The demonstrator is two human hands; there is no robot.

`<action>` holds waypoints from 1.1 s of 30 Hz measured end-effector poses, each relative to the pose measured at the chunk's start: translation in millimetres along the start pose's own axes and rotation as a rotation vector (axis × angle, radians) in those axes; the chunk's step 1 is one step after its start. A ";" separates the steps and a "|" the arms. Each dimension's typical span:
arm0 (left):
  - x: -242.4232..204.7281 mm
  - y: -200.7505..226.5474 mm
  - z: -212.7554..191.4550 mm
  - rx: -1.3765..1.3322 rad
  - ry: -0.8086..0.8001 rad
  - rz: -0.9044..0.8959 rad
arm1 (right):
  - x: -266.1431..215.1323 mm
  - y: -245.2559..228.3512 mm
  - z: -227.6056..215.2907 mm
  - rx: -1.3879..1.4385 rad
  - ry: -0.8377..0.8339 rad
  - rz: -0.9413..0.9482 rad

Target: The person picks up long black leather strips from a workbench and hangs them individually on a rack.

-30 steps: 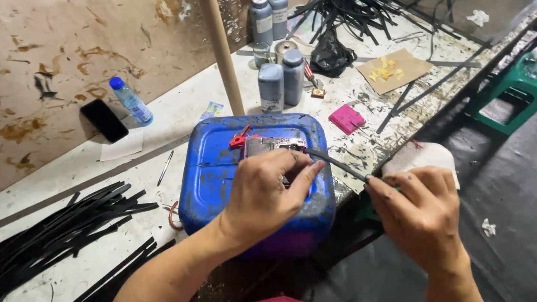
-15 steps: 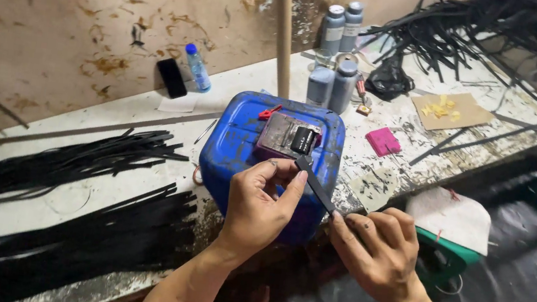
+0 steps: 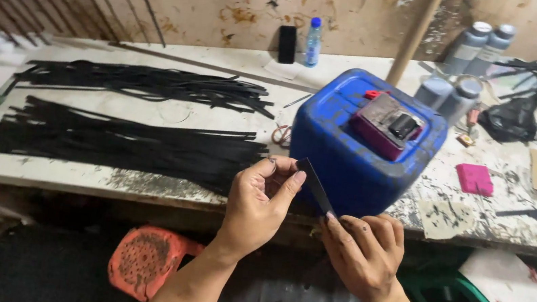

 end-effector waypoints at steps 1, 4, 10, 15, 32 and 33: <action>-4.6 2.1 -9.9 0.004 0.017 0.003 | 2.2 -6.1 3.2 0.027 -0.007 -0.008; -21.6 19.3 -38.6 0.038 0.080 0.040 | 9.8 -25.9 12.7 0.071 0.026 -0.040; -58.1 43.7 -102.0 0.160 0.258 0.109 | 27.4 -74.8 39.7 0.160 0.055 -0.027; -87.5 62.8 -152.1 0.287 0.362 0.179 | 28.9 -115.3 66.3 0.216 0.010 -0.022; -163.7 99.6 -247.2 0.351 0.654 0.277 | -3.4 -185.1 143.6 0.451 -0.089 -0.055; -167.3 102.2 -250.1 0.359 0.674 0.298 | -5.9 -188.6 147.4 0.463 -0.096 -0.053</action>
Point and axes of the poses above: each hand's wrist, its own x-axis towards the middle knuckle, its own z-axis out of the palm, y = z × x, the point moved 5 cm from there along x, towards the middle knuckle, and after that the axes turned 5 degrees about -x, right-handed, at the moved point
